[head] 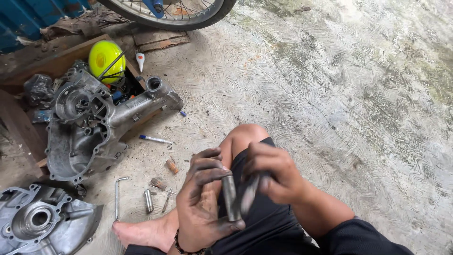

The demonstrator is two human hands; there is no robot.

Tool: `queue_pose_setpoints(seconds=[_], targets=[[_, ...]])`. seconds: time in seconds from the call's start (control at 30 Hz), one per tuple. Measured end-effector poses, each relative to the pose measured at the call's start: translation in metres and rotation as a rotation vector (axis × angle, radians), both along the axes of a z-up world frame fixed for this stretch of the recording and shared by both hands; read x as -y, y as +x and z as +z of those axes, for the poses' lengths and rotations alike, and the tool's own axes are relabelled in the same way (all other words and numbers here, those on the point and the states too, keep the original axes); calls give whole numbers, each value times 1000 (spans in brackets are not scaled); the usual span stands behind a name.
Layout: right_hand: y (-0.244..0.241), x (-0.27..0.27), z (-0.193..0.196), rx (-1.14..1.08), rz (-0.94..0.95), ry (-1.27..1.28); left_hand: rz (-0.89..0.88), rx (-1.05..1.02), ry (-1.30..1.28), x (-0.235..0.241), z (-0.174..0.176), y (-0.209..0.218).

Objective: The person sits on the ground next to disassembled motorcycle engine crankcase halves and cleans a cylindrical metal part, repeatedly scrubbing and scraping it with a wire brush by hand, turning the part to work different surfaces.

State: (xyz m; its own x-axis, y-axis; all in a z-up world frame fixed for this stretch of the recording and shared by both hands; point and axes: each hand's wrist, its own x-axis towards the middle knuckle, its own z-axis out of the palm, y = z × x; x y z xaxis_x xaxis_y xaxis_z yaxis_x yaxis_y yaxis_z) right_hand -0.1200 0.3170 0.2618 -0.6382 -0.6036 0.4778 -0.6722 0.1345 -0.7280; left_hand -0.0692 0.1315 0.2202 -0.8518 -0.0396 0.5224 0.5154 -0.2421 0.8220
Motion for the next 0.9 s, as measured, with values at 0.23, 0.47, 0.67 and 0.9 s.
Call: queue_pose_setpoints(seconds=[0.23,0.47,0.67,0.9], targets=[[9,-5,2,12,24,74,21,-14,53,-1,3,10],[4,15,5,35,233,73,62,8,33,16,-1,22],[-10,32,2,27,244,15,162,47,-36,30,-7,22],[-19,50,-8,-78,244,21,257,-8,-78,44,-17,22]])
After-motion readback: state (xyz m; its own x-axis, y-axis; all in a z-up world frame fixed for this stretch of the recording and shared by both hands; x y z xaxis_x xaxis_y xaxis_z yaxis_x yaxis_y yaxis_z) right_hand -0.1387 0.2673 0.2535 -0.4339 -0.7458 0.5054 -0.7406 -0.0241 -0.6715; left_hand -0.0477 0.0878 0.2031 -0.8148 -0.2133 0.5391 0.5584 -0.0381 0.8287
